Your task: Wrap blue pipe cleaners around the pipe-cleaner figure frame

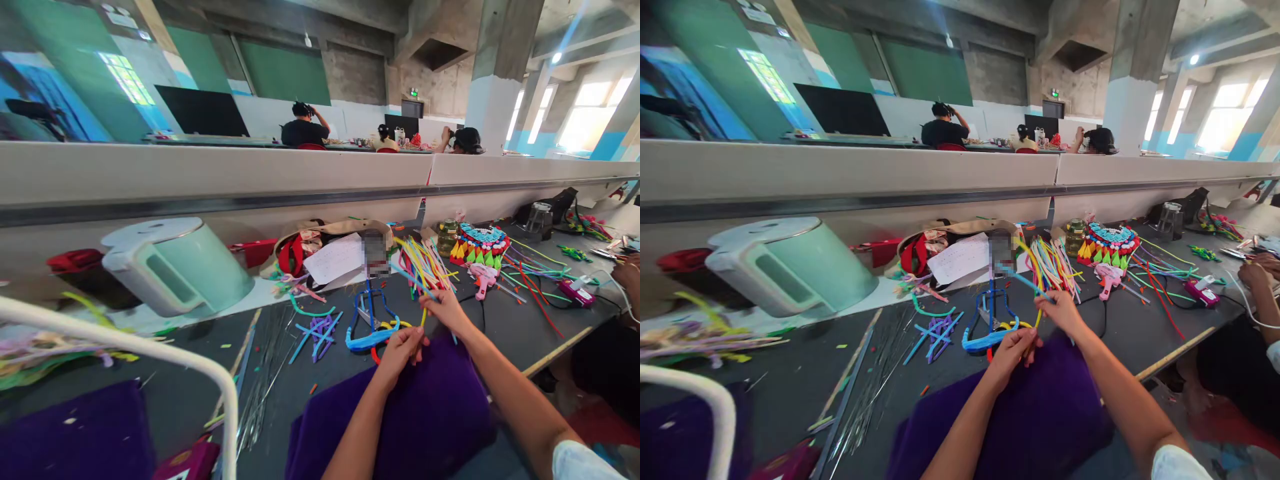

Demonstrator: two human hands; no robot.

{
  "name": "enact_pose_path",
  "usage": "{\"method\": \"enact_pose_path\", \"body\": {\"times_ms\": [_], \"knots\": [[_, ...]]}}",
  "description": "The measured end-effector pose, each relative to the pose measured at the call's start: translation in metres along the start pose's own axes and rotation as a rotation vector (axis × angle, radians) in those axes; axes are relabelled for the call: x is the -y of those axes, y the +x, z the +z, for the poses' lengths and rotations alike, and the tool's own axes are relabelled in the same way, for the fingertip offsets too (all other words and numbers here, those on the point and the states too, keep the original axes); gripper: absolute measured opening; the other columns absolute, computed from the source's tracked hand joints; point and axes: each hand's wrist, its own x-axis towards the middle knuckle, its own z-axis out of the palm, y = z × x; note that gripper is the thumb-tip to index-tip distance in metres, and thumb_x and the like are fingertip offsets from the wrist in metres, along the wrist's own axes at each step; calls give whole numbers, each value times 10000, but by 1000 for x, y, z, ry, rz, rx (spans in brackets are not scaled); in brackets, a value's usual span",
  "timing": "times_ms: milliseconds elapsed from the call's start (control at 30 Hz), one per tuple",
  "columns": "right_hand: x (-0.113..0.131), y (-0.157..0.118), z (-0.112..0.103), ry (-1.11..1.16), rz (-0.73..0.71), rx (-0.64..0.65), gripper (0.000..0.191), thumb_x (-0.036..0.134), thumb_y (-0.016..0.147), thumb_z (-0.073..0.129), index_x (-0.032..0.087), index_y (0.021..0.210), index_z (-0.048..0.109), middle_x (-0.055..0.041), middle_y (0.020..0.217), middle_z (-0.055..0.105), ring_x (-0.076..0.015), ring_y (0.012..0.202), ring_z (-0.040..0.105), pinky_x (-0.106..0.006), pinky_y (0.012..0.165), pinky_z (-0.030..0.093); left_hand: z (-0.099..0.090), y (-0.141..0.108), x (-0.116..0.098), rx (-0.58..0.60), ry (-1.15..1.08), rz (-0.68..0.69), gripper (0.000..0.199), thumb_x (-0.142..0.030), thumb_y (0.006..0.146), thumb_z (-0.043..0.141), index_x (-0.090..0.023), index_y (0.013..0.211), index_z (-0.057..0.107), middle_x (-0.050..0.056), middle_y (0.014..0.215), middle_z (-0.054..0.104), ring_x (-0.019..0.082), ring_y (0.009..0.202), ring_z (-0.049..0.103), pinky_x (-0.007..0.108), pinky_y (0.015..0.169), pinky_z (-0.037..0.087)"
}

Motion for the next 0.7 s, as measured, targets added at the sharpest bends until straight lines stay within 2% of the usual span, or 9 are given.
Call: {"method": "enact_pose_path", "body": {"times_ms": [33, 100, 200, 300, 333, 433, 533, 700], "knots": [[-1, 17, -9, -60, -4, -2, 334, 486, 763, 561, 169, 704, 647, 38, 506, 508, -90, 460, 416, -200, 457, 303, -1, 1, 0, -18, 5, -3, 511, -630, 760, 522, -142, 656, 632, -6, 392, 494, 90, 349, 384, 222, 413, 276], [-2, 54, -28, -246, -20, -25, 385, 494, 779, 533, 159, 604, 608, 38, 467, 470, -88, 452, 409, -201, 452, 286, -2, 2, -1, -33, 14, -6, 524, -636, 769, 501, -144, 645, 631, -10, 377, 478, 88, 340, 371, 223, 405, 262], [0, 112, -52, -543, -11, -23, 403, 462, 814, 505, 144, 588, 607, 19, 496, 510, -101, 498, 471, -205, 479, 307, -3, 1, -2, -49, 11, -10, 522, -636, 772, 500, -144, 657, 633, -12, 384, 479, 83, 341, 364, 225, 407, 258], [-2, 156, -70, -874, 144, 60, 347, 433, 811, 557, 129, 681, 661, -28, 631, 630, -124, 610, 570, -197, 550, 368, -5, -1, -3, -79, 0, -27, 517, -636, 764, 515, -142, 666, 629, -15, 392, 476, 78, 349, 356, 222, 410, 253], [-4, 165, -75, -918, 185, 64, 313, 413, 796, 592, 123, 717, 677, -53, 674, 656, -141, 649, 594, -202, 574, 386, -5, -1, -3, -86, -3, -35, 513, -633, 764, 518, -141, 670, 629, -15, 396, 477, 78, 354, 357, 220, 412, 252], [-19, 180, -91, -1004, 281, 33, 229, 299, 745, 667, 102, 858, 699, -136, 831, 693, -210, 801, 641, -243, 666, 436, -4, -1, -5, -85, -17, -48, 494, -618, 768, 529, -141, 691, 630, -12, 417, 485, 82, 376, 373, 219, 425, 264], [-39, 180, -99, -1075, 344, 17, 271, 189, 735, 659, 91, 987, 685, -199, 984, 677, -266, 934, 641, -303, 762, 462, -2, -1, -8, -73, -29, -42, 481, -611, 763, 544, -142, 705, 634, -6, 436, 498, 89, 400, 394, 221, 439, 279], [-65, 179, -84, -1147, 345, 87, 298, 152, 844, 512, 92, 1107, 640, -218, 1121, 637, -280, 1047, 610, -356, 855, 458, -2, -2, -11, -56, -28, -42, 464, -595, 764, 556, -140, 720, 635, -3, 456, 510, 91, 414, 401, 223, 449, 284]]}}
